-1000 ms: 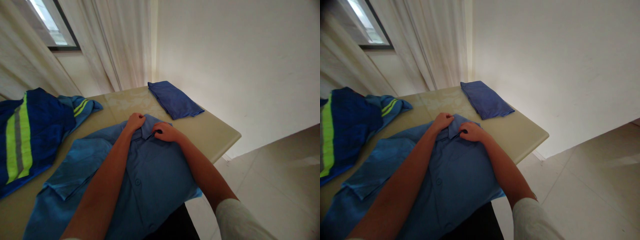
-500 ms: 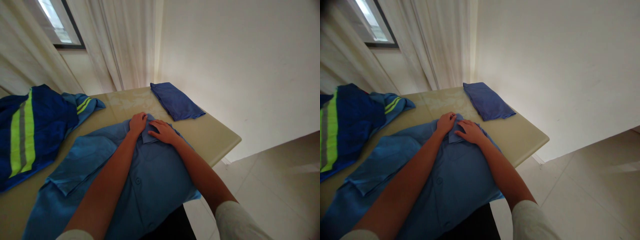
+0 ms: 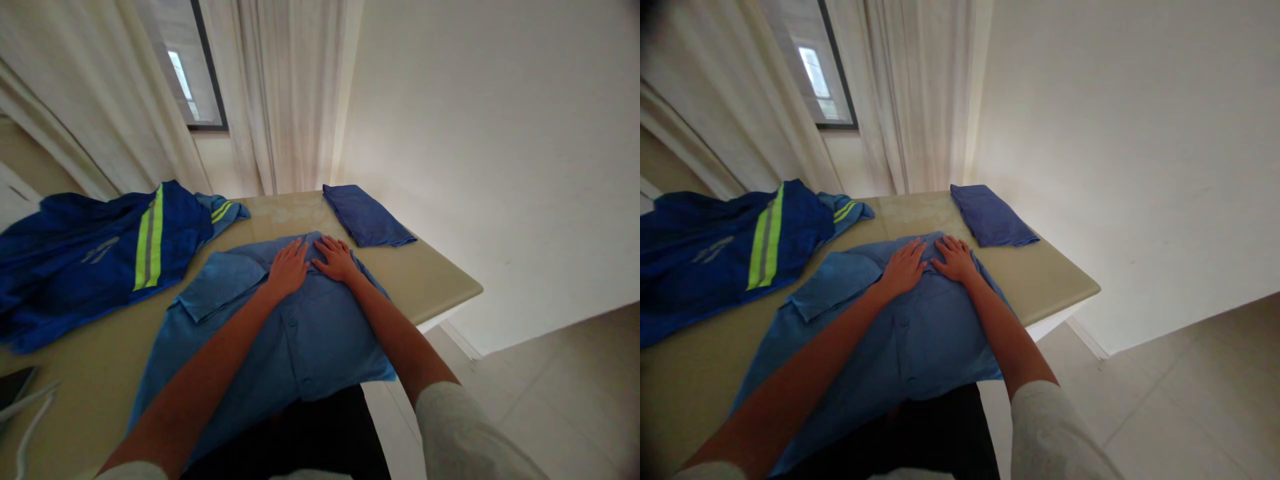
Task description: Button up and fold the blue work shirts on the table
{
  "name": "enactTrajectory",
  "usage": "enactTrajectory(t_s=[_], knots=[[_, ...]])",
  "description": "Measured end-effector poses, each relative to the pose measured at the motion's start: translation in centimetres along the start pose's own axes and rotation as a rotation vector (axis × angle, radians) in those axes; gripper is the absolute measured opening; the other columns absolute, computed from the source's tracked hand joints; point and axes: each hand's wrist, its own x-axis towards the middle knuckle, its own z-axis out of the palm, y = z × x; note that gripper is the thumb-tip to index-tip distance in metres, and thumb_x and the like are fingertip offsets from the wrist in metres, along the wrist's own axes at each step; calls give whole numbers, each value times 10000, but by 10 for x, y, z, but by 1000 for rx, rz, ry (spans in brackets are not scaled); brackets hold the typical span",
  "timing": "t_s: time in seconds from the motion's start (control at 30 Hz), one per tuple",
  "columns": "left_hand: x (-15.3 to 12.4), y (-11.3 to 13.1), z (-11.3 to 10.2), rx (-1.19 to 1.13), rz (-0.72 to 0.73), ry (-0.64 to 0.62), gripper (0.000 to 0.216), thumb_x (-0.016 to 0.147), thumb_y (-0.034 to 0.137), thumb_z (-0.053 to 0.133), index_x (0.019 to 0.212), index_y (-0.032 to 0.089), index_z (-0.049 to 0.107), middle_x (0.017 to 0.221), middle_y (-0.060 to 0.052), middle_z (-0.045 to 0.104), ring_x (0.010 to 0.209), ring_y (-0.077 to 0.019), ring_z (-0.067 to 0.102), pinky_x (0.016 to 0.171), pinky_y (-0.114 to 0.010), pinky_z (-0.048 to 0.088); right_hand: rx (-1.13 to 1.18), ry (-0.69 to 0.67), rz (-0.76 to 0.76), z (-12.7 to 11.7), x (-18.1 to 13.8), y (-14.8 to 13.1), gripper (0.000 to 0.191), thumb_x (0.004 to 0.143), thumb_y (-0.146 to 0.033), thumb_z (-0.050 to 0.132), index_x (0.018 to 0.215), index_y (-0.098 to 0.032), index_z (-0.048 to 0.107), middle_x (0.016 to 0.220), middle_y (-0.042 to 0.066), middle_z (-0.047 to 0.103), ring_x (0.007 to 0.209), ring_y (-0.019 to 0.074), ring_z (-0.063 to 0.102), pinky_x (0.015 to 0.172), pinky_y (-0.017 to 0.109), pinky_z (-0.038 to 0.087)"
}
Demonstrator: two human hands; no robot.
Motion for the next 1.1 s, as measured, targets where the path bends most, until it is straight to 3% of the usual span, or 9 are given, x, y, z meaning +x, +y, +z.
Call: enactTrajectory(t_s=[0.17, 0.23, 0.33, 0.47, 0.57, 0.67, 0.73, 0.9, 1.1], knots=[[-81, -43, -51, 159, -429, -58, 718, 1032, 546, 402, 1627, 143, 400, 1702, -230, 337, 1608, -431, 223, 1267, -683, 195, 138, -11, 75, -15, 2, -17, 347, 992, -361, 682, 1284, -174, 680, 1402, 144, 670, 1398, 322, 536, 1176, 470, 394], [-121, -52, -70, 153, -400, -66, 690, 1031, 517, 396, 1639, 190, 386, 1690, -168, 394, 1615, -373, 237, 1294, -634, 193, 178, 66, 65, -29, -4, -30, 283, 1005, -275, 635, 1260, -156, 669, 1336, 136, 696, 1369, 288, 532, 1183, 446, 372], [-209, -52, -85, 94, -299, 126, 634, 1026, 485, 358, 1626, 290, 420, 1633, -55, 506, 1591, -268, 320, 1320, -506, 250, 184, 217, 34, -56, -34, -47, 294, 1023, -245, 552, 1291, -168, 643, 1385, 140, 663, 1353, 274, 520, 1220, 447, 320], [-360, -49, -63, -115, -376, 284, 484, 934, 524, 436, 1360, 536, 666, 1277, 59, 766, 1271, -268, 663, 1173, -474, 489, 161, 561, 89, -79, -123, -44, 314, 1057, -360, 471, 1263, -191, 637, 1307, 165, 669, 1279, 281, 565, 1175, 466, 392], [-438, -49, -27, -325, -627, 304, 501, 836, 626, 520, 1322, 742, 543, 1247, 247, 747, 1161, -238, 723, 1012, -469, 589, 207, 760, 326, -76, -203, -25, 354, 1012, -509, 495, 1142, -202, 613, 1108, 136, 667, 1041, 283, 633, 984, 498, 514], [-454, -50, -2, -566, -821, 290, 780, 767, 695, 562, 1518, 686, 352, 1485, 205, 621, 1338, -248, 643, 1033, -465, 592, 326, 806, 602, -61, -265, -10, 429, 906, -638, 592, 1026, -229, 550, 984, 95, 631, 895, 268, 624, 835, 471, 541], [-440, -49, 3, -707, -847, 285, 881, 724, 709, 621, 1566, 538, 428, 1517, 77, 624, 1412, -301, 584, 1096, -484, 564, 464, 706, 703, -49, -291, -8, 505, 841, -712, 638, 998, -241, 546, 989, 89, 636, 924, 271, 634, 805, 444, 544], [-408, -37, -8, -1040, -883, 172, 645, 694, 684, 810, 1185, 267, 777, 1231, -75, 794, 1262, -392, 688, 1174, -478, 513, 854, 321, 718, -34, -309, -16, 640, 703, -736, 791, 1037, -215, 631, 968, 65, 687, 791, 214, 637, 674, 336, 506], [-426, -22, -30, -1374, -1061, 107, 502, 659, 630, 882, 1030, 300, 805, 1156, -50, 812, 1267, -392, 686, 1069, -452, 593, 1044, 95, 772, -58, -314, -5, 500, 658, -648, 869, 739, -194, 676, 619, 4, 610, 577, 179, 546, 545, 312, 425]])
